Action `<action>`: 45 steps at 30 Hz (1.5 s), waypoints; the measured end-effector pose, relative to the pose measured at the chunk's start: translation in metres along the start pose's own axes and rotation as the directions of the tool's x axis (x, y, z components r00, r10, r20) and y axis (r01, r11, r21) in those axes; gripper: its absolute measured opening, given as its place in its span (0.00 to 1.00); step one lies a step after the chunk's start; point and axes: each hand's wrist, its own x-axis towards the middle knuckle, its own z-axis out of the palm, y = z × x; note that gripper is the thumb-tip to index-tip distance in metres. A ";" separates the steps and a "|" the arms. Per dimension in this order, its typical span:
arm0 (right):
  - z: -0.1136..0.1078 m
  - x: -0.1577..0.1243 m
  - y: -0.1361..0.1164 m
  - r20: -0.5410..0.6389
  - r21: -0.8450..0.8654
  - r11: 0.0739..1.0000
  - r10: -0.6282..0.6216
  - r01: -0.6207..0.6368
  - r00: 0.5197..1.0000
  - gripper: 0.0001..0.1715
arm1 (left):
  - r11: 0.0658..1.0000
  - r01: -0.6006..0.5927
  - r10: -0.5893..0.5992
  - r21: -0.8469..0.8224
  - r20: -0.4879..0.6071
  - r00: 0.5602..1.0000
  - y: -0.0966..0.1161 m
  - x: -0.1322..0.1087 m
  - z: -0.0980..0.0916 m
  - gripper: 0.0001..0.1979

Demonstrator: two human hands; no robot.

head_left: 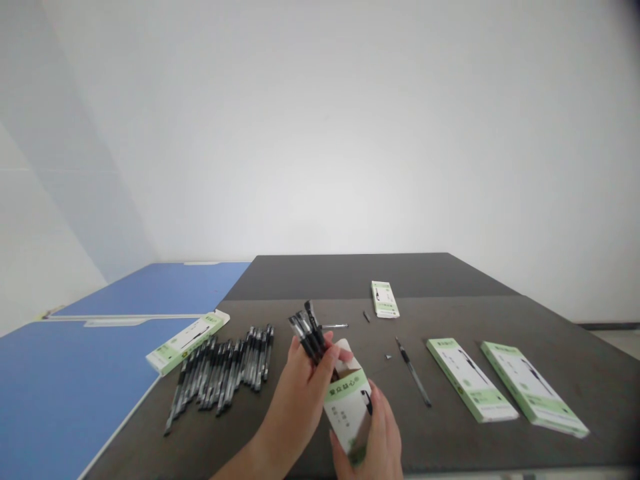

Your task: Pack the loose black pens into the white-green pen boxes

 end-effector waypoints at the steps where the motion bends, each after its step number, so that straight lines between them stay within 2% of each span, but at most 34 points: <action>1: 0.000 0.000 -0.001 0.002 0.008 1.000 0.009 -0.009 1.000 0.43 | 0.999 -0.028 0.028 0.030 0.007 1.000 -0.003 0.001 0.000 0.08; 4: 0.002 -0.001 -0.004 0.030 0.059 0.997 0.050 -0.051 0.998 0.43 | 0.990 -0.110 0.107 0.092 0.034 0.994 -0.014 0.000 0.002 0.11; 8: 0.003 -0.003 -0.001 0.042 0.101 0.988 0.114 -0.118 0.993 0.43 | 0.960 -0.207 0.200 0.187 0.056 0.978 -0.021 -0.006 0.002 0.24; 13: 0.001 -0.003 0.001 -0.021 0.090 0.989 0.122 -0.120 0.992 0.43 | 0.952 -0.253 0.233 0.174 0.125 0.964 -0.021 -0.013 -0.002 0.37; 15: 0.001 -0.004 0.000 -0.038 0.089 0.988 0.126 -0.123 0.991 0.43 | 0.945 -0.282 0.265 0.163 0.122 0.957 -0.019 -0.017 -0.003 0.42; 17: 0.001 -0.005 0.000 -0.036 0.102 0.986 0.134 -0.130 0.990 0.44 | 0.919 -0.355 0.336 0.172 0.127 0.933 -0.018 -0.021 -0.006 0.43; 19: 0.001 -0.005 0.003 -0.019 0.129 0.981 0.147 -0.144 0.989 0.45 | 0.876 -0.434 0.407 0.213 0.158 0.900 -0.018 -0.022 -0.010 0.37; 20: 0.000 -0.005 0.006 -0.009 0.141 0.978 0.158 -0.155 0.987 0.45 | 0.862 -0.443 0.417 0.245 0.151 0.896 -0.020 -0.020 -0.014 0.33; 22: -0.002 -0.002 0.013 0.016 0.156 0.971 0.184 -0.184 0.983 0.46 | 0.862 -0.361 0.364 0.356 0.061 0.929 -0.029 -0.012 -0.027 0.25; 24: -0.006 0.001 0.021 0.042 0.156 0.962 0.219 -0.223 0.975 0.48 | 0.847 -0.153 0.231 0.509 -0.094 0.968 -0.043 0.004 -0.046 0.20; 25: -0.008 0.003 0.025 0.054 0.156 0.957 0.239 -0.244 0.970 0.50 | 0.762 -0.016 0.141 0.648 -0.141 0.980 -0.051 0.013 -0.058 0.19; 26: -0.010 0.005 0.028 0.065 0.158 0.951 0.257 -0.264 0.964 0.51 | 0.714 0.054 0.088 0.698 -0.167 0.982 -0.059 0.022 -0.072 0.19; 30: -0.013 0.009 0.033 0.093 0.165 0.941 0.282 -0.294 0.955 0.52 | 0.546 0.178 -0.051 0.819 -0.179 0.983 -0.084 0.049 -0.121 0.13; 33: -0.011 0.009 0.029 0.109 0.162 0.947 0.264 -0.279 0.958 0.53 | 0.419 0.217 -0.149 0.881 -0.169 0.974 -0.095 0.053 -0.139 0.12; 37: -0.008 0.010 0.023 0.121 0.167 0.951 0.243 -0.261 0.963 0.51 | 0.289 0.222 -0.232 0.931 -0.156 0.960 -0.104 0.052 -0.135 0.12; 45: -0.007 0.010 0.021 0.137 0.179 0.949 0.237 -0.260 0.962 0.50 | 0.146 0.206 -0.256 0.968 -0.164 0.953 -0.108 0.051 -0.094 0.15</action>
